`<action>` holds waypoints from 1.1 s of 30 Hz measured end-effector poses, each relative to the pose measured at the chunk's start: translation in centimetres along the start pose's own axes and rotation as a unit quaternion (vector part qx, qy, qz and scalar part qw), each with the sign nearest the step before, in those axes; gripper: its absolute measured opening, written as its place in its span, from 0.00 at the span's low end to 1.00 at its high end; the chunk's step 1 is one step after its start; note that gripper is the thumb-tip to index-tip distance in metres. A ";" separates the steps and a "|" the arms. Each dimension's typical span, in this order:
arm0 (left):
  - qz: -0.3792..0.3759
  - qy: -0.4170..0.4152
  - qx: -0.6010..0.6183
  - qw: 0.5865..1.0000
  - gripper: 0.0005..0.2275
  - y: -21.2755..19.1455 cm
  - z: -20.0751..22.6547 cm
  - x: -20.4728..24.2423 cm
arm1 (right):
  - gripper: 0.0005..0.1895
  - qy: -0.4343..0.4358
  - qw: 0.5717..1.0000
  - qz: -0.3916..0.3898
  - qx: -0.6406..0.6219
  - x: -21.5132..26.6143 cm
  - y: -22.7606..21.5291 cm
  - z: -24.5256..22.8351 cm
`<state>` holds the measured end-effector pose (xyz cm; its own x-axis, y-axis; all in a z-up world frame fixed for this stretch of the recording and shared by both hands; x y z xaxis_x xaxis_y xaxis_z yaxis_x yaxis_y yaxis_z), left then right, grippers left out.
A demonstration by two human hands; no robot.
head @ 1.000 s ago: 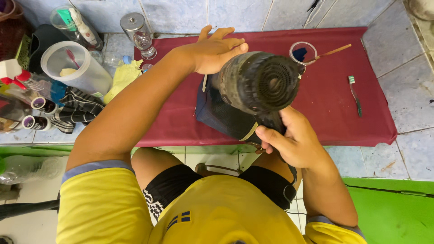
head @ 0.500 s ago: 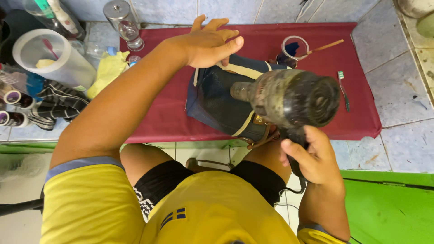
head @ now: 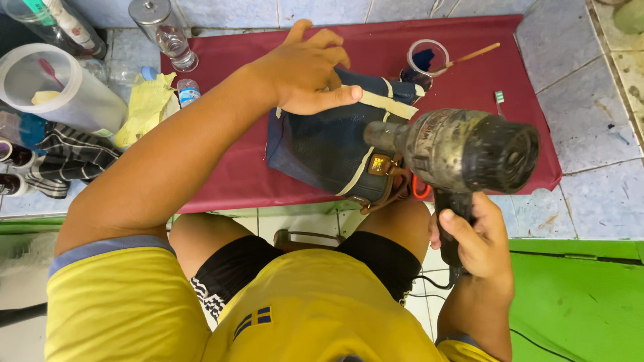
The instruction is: The person paints a dark blue bag with a brush, applying paint along taped-off sections. They repeatedly dip the brush into a container of paint and then use a heat gun to dry the painted areas.
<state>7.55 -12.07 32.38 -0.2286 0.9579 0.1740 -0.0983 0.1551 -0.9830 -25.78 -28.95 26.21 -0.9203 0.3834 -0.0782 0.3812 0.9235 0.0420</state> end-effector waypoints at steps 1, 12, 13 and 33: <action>0.000 0.002 -0.005 1.000 0.44 0.1 -0.1 -0.1 | 0.13 -0.001 1.000 0.002 0.008 0.1 -0.1 0.1; 0.021 0.031 -0.024 0.999 0.38 0.5 -0.1 -0.3 | 0.15 0.003 1.000 0.027 -0.005 -0.4 -0.6 0.3; 0.017 0.029 -0.026 0.999 0.39 0.4 0.0 -0.1 | 0.14 0.000 1.000 0.026 0.006 -0.4 -0.5 0.3; -0.001 0.019 0.008 1.000 0.41 -0.2 0.7 0.5 | 0.12 -0.012 0.998 -0.067 -0.012 -2.4 2.0 -0.6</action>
<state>6.74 -11.76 32.71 -0.1923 0.9658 0.1738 -0.1146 0.1538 -0.9814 -22.85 -28.07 27.13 -0.9601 0.2576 -0.1086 0.2532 0.9660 0.0528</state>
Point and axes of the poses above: each hand's wrist, its own x-axis away from the middle knuckle, its own y-axis out of the palm, z = x × y, the point moved 1 cm from there along -x, towards the middle knuckle, and after that the axes turned 6 degrees about -x, right-handed, at the moved point
